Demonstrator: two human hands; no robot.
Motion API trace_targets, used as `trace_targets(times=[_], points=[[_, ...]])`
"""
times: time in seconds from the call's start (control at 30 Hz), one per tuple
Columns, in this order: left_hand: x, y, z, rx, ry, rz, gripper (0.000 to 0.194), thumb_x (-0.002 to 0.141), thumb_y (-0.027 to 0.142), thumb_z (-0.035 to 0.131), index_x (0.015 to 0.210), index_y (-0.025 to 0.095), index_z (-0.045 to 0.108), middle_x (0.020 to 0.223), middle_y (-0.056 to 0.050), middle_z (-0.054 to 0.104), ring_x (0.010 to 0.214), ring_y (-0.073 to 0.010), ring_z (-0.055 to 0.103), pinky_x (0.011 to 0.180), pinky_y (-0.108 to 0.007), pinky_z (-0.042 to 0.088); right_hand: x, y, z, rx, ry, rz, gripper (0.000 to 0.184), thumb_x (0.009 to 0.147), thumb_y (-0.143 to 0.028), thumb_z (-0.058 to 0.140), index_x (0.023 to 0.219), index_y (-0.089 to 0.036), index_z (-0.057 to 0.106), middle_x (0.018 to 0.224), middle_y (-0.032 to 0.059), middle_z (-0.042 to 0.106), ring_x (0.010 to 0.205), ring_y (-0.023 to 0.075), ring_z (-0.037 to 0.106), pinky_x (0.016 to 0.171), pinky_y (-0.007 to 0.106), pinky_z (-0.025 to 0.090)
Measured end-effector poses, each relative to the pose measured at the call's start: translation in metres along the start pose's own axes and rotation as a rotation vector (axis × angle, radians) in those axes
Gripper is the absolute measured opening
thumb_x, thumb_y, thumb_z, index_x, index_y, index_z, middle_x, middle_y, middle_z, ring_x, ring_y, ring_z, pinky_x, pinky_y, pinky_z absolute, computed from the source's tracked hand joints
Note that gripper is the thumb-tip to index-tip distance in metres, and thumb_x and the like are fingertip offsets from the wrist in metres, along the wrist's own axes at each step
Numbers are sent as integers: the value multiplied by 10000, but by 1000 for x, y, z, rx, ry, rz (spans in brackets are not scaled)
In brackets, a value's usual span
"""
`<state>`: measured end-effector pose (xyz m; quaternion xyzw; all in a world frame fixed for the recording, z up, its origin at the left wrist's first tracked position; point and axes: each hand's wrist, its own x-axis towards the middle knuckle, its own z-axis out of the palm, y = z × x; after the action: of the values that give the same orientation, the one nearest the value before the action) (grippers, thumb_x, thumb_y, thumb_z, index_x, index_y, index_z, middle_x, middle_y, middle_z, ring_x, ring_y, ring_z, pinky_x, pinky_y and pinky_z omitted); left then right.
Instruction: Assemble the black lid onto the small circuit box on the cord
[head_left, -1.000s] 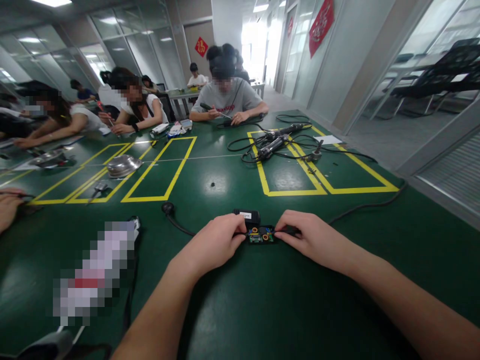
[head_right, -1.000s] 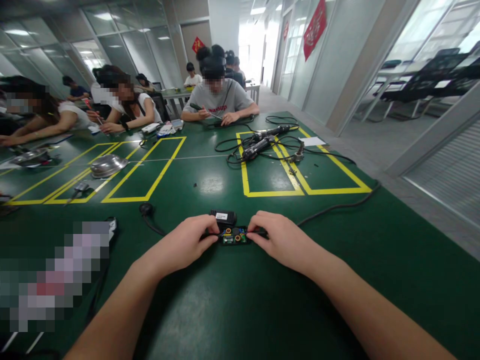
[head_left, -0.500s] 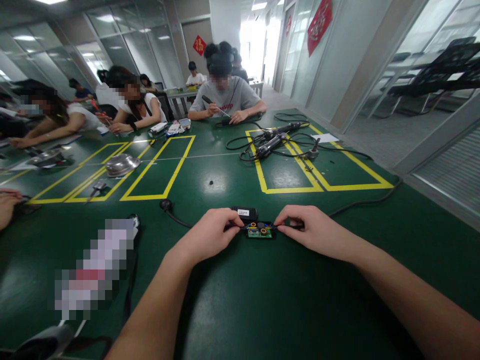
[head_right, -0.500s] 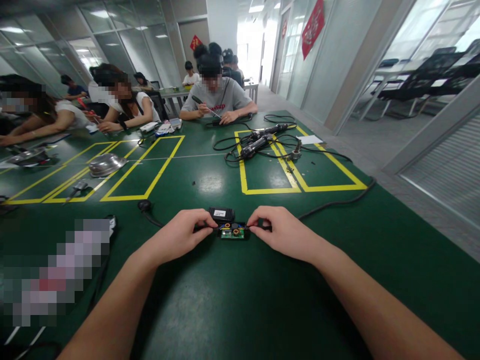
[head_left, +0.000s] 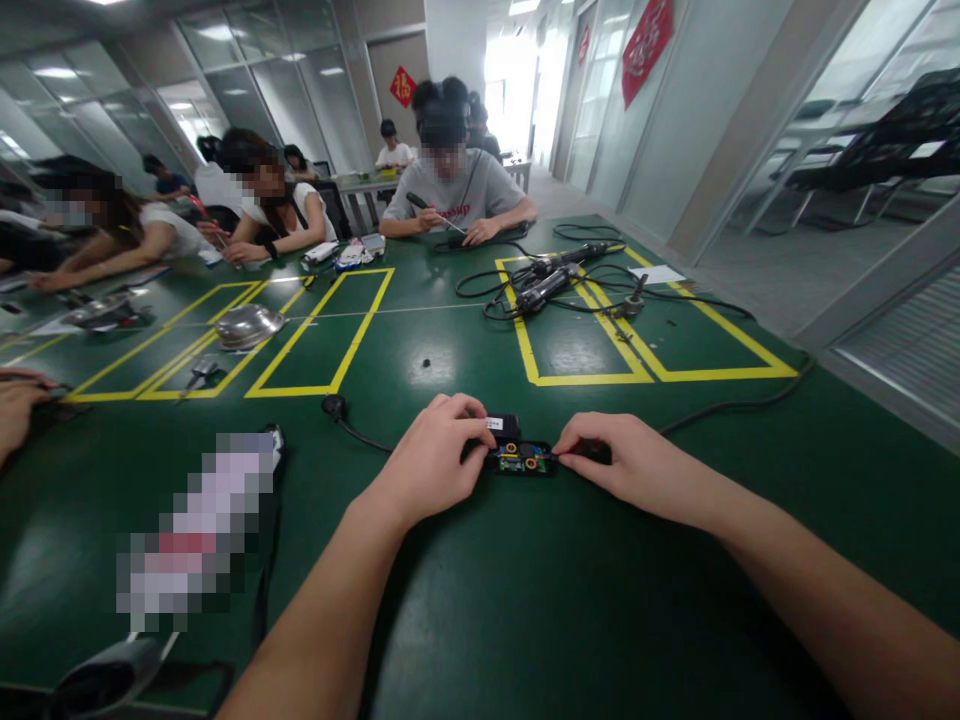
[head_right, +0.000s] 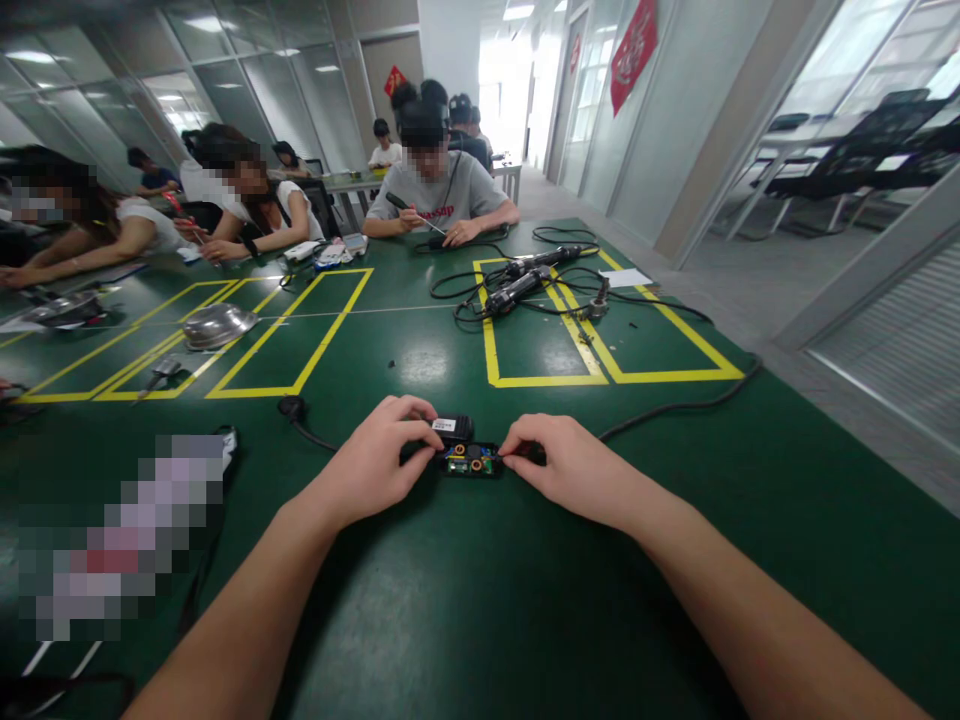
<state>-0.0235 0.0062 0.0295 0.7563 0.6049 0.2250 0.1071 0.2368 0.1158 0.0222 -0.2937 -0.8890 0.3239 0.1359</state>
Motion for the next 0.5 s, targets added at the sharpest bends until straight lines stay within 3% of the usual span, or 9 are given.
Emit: trace_targets(times=[0.13, 0.27, 0.4, 0.5], points=[[4, -5, 13, -20, 3, -73, 456, 1070, 92, 505, 1375, 272, 793, 1609, -98, 657, 1487, -296, 588, 1259, -539, 483, 0, -2, 2, 11, 15, 7, 146, 962, -328, 641, 934, -254, 764, 914, 50, 789, 812, 231, 706, 795, 382, 577], [8, -13, 13, -38, -20, -219, 324, 1081, 227, 625, 1341, 273, 812, 1505, -86, 742, 1406, -318, 656, 1231, -557, 491, 1, -4, 5, 6, 5, 10, 163, 968, -332, 623, 969, -249, 763, 930, 59, 787, 838, 241, 705, 819, 405, 581], [8, -13, 7, -24, 60, -287, 260, 998, 194, 749, 1244, 228, 829, 1303, -92, 817, 1207, -310, 722, 1124, -514, 555, 1, -2, 7, 6, 5, 0, 151, 964, -299, 608, 1045, -253, 727, 953, 56, 768, 875, 241, 700, 842, 404, 578], [7, -7, 3, -75, 139, -231, 272, 1001, 165, 736, 1251, 238, 813, 1278, -85, 817, 1196, -287, 725, 1109, -485, 567, 0, 2, 9, 43, 37, -1, 386, 906, -229, 635, 1291, -255, 637, 1000, 52, 764, 900, 237, 695, 850, 396, 583]])
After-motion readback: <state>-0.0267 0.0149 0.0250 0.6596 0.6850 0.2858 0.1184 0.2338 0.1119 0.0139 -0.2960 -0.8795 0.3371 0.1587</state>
